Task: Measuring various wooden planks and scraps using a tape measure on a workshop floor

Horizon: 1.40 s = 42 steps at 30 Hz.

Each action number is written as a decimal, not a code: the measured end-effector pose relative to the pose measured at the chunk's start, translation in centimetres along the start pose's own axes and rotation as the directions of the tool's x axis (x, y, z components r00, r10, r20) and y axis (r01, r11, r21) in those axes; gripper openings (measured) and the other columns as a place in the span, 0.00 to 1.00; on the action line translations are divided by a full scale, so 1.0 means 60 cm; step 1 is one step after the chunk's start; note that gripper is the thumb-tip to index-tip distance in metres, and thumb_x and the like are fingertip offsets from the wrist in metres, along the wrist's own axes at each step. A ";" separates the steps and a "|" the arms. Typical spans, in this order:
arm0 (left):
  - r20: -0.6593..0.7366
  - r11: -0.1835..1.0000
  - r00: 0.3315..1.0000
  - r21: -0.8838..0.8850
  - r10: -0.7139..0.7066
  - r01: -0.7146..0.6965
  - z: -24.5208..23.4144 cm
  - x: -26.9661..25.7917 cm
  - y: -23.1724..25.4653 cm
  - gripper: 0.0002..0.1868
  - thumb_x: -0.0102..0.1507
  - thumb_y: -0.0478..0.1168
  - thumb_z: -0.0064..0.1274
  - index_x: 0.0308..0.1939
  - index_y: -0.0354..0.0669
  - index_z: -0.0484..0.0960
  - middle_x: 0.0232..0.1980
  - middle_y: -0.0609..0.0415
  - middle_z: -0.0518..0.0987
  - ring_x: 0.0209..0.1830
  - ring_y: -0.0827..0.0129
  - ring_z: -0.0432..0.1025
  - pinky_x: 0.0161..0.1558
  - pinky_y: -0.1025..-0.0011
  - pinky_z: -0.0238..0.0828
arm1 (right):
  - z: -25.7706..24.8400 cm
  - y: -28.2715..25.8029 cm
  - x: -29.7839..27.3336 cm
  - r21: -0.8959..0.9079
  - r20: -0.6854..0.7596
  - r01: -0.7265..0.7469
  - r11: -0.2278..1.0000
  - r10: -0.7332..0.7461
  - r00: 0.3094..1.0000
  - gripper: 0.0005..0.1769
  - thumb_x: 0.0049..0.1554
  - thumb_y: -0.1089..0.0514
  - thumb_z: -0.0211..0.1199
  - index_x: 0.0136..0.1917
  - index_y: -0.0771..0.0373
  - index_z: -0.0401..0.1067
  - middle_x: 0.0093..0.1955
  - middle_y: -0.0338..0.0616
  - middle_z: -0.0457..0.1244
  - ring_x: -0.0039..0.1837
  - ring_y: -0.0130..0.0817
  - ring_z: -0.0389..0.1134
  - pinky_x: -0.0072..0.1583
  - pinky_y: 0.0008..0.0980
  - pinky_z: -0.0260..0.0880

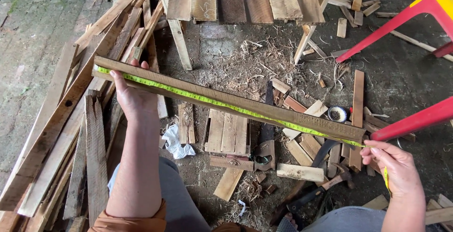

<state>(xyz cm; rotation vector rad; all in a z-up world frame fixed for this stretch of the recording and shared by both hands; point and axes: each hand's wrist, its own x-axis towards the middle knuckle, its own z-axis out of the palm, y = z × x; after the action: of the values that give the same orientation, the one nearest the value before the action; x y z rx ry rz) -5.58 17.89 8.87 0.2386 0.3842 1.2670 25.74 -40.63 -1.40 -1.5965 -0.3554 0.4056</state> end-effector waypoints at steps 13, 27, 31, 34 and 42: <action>0.095 0.995 0.995 0.100 -0.019 0.009 0.020 -0.035 -0.019 0.35 0.66 0.54 0.43 0.72 0.42 0.54 0.41 0.50 0.79 0.39 0.64 0.77 0.55 0.63 0.76 | 0.043 -0.019 -0.001 -0.477 -0.100 -0.085 0.875 0.043 0.994 0.15 0.60 0.73 0.61 0.58 0.66 0.79 0.45 0.53 0.72 0.47 0.35 0.71 0.39 0.26 0.61; 0.322 0.950 0.938 0.311 -0.131 0.026 0.035 -0.111 -0.089 0.26 0.70 0.51 0.41 0.68 0.45 0.58 0.44 0.46 0.74 0.42 0.59 0.74 0.49 0.56 0.77 | 0.286 -0.046 -0.059 -0.915 0.260 0.167 0.368 0.218 0.941 0.29 0.56 0.51 0.60 0.71 0.44 0.63 0.64 0.31 0.66 0.40 0.22 0.72 0.38 0.19 0.75; 0.393 0.928 0.907 0.373 -0.151 -0.007 0.032 -0.127 -0.113 0.23 0.71 0.51 0.40 0.66 0.46 0.60 0.43 0.47 0.76 0.42 0.58 0.77 0.47 0.57 0.79 | 0.458 -0.024 -0.098 -0.540 0.594 0.458 0.707 -0.066 0.802 0.26 0.62 0.53 0.55 0.73 0.56 0.65 0.24 0.27 0.57 0.22 0.19 0.49 0.23 0.20 0.52; 0.420 0.920 0.893 0.393 -0.160 -0.020 0.031 -0.136 -0.120 0.19 0.73 0.49 0.37 0.64 0.45 0.61 0.41 0.48 0.79 0.41 0.60 0.78 0.44 0.61 0.81 | 0.556 0.054 -0.098 -0.408 0.552 0.628 0.663 -0.369 0.748 0.30 0.60 0.64 0.59 0.75 0.62 0.59 0.35 0.42 0.66 0.26 0.18 0.57 0.25 0.15 0.59; 0.495 0.909 0.852 0.414 -0.173 -0.056 0.011 -0.150 -0.130 0.16 0.74 0.49 0.39 0.60 0.46 0.65 0.42 0.48 0.81 0.41 0.61 0.79 0.44 0.64 0.81 | 0.609 0.005 -0.133 -0.102 0.519 0.267 0.958 -0.177 0.836 0.34 0.65 0.46 0.43 0.77 0.67 0.52 0.72 0.57 0.57 0.73 0.47 0.59 0.75 0.52 0.56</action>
<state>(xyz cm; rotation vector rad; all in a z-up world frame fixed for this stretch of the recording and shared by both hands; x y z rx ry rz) -0.66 7.03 7.85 0.9137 0.1798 0.9931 1.73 -11.99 -3.15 -1.5743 -0.9970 0.6277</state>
